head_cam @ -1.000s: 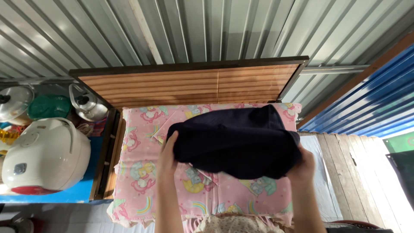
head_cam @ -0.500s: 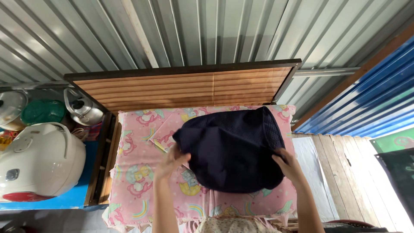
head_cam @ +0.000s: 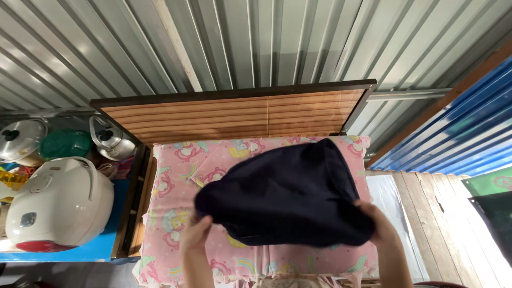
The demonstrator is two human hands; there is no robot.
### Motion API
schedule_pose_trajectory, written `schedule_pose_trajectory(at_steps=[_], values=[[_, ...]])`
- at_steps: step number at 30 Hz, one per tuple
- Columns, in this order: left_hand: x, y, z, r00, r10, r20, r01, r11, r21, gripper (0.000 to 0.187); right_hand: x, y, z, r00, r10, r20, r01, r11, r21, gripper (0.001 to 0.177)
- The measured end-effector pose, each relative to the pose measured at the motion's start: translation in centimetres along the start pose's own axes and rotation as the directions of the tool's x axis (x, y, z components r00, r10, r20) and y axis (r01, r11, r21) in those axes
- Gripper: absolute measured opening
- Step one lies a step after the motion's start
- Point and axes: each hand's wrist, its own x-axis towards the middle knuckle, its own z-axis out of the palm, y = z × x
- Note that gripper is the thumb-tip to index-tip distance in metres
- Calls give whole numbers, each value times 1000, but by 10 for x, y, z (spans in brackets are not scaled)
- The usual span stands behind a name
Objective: Folding a pair of dark shorts on a pink pillow and placing them on a pile of laundry.
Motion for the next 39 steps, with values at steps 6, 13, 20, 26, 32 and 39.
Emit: schedule_pose_trajectory(at_steps=[6, 13, 20, 26, 32, 39], values=[[-17, 107, 72, 921, -27, 388, -261, 696, 669, 61, -6, 10, -4, 952, 116, 285, 66, 828, -557, 28], [-19, 165, 103, 937, -114, 331, -178, 659, 731, 65, -12, -26, 20, 975, -221, 19, 221, 963, -156, 20], [-45, 227, 226, 640, 456, 618, -653, 747, 125, 104, -41, -87, 97, 763, -600, 240, 632, 771, -84, 38], [-53, 246, 243, 889, 166, 426, -448, 133, 884, 72, -52, -139, 96, 580, -713, 395, 659, 125, -742, 32], [-102, 332, 277, 623, 495, 605, -648, -107, 754, 43, -91, -217, 99, 213, -645, 734, 749, -375, -546, 7], [-78, 353, 295, 629, 488, 605, -776, 441, 451, 49, -72, -223, 111, 491, -748, 447, 871, 407, -276, 20]])
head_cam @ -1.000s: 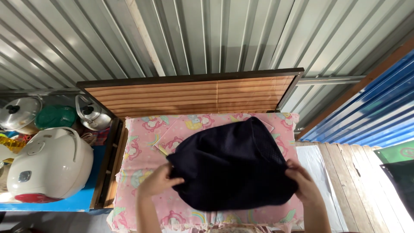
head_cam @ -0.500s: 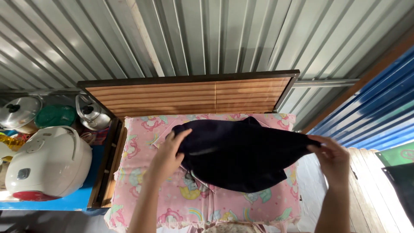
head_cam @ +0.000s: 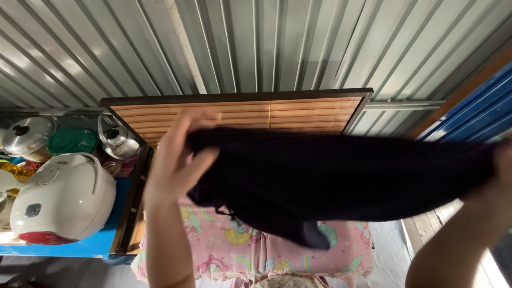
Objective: Folding a pair of dark shorts on a pink pillow and placing them on a pile of laundry.
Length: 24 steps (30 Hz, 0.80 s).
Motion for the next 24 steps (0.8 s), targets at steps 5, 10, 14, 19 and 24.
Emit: schedule_pose_trajectory(at_steps=[5, 10, 14, 19, 24], values=[[14, -156, 30, 977, -209, -45, 213, 974, 83, 45, 36, 109, 37, 876, 341, -340, -319, 940, 120, 21], [-81, -420, 78, 931, -320, -173, 348, 922, 168, 63, -26, 291, 4, 743, 632, -220, -612, 775, 158, 29], [-157, -411, 80, 931, -304, -200, 358, 864, 354, 68, -103, 323, 9, 807, 563, -177, -565, 824, 41, 37], [-224, -327, 61, 834, -453, -314, 524, 828, 198, 35, -215, 297, -9, 805, 558, -204, -590, 791, -162, 26], [-223, -216, 50, 883, -412, -225, 457, 863, 214, 52, -256, 171, 58, 769, 429, 475, -203, 867, -455, 63]])
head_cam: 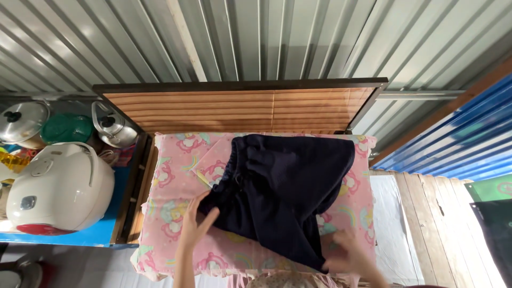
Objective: Folding a pair of dark shorts on a pink pillow and placing them on a pile of laundry.
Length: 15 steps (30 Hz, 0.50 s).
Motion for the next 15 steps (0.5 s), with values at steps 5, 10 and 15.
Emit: schedule_pose_trajectory(at_steps=[5, 10, 15], values=[[-4, -14, 5, 991, 108, 85, -123, 971, 204, 58, 4, -23, 34, 999, 6, -41, -20, 935, -355, 37], [14, -31, -9, 980, 182, 82, -199, 847, 493, 29, -26, 70, -22, 785, 604, -136, -446, 703, 554, 52], [39, -63, -24, 774, -591, 227, 433, 232, -871, 33, 45, 51, -102, 745, 660, -99, -70, 224, 972, 45]])
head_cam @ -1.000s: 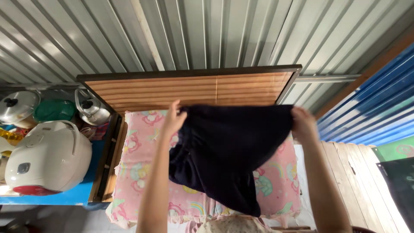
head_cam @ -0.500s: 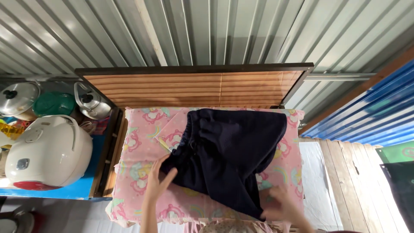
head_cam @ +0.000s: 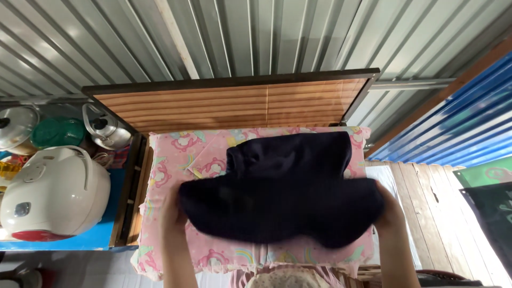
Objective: Folding a pair of dark shorts on a pink pillow and placing them on a pile of laundry.
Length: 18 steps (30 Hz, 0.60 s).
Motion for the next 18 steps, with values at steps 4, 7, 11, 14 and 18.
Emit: schedule_pose_trajectory(at_steps=[4, 7, 11, 14, 18], values=[[25, -25, 11, 956, 68, 284, -52, 997, -63, 38, 20, 17, 58, 999, -8, -37, 8, 1000, 7, 47], [2, -37, 29, 962, 12, 274, -25, 999, 46, 56, 10, 49, 56, 932, -273, -239, 238, 957, -166, 43], [-17, -63, 10, 978, -12, 208, -31, 978, 204, 55, -47, 81, 52, 905, -426, 0, 387, 822, -418, 36], [-19, -68, 10, 976, -30, 216, -36, 954, 297, 55, -69, 87, 55, 934, -350, 72, 347, 840, -418, 35], [-3, -97, -22, 994, -66, -93, 106, 831, 547, 62, -69, 88, 58, 919, -392, -28, 313, 773, -551, 41]])
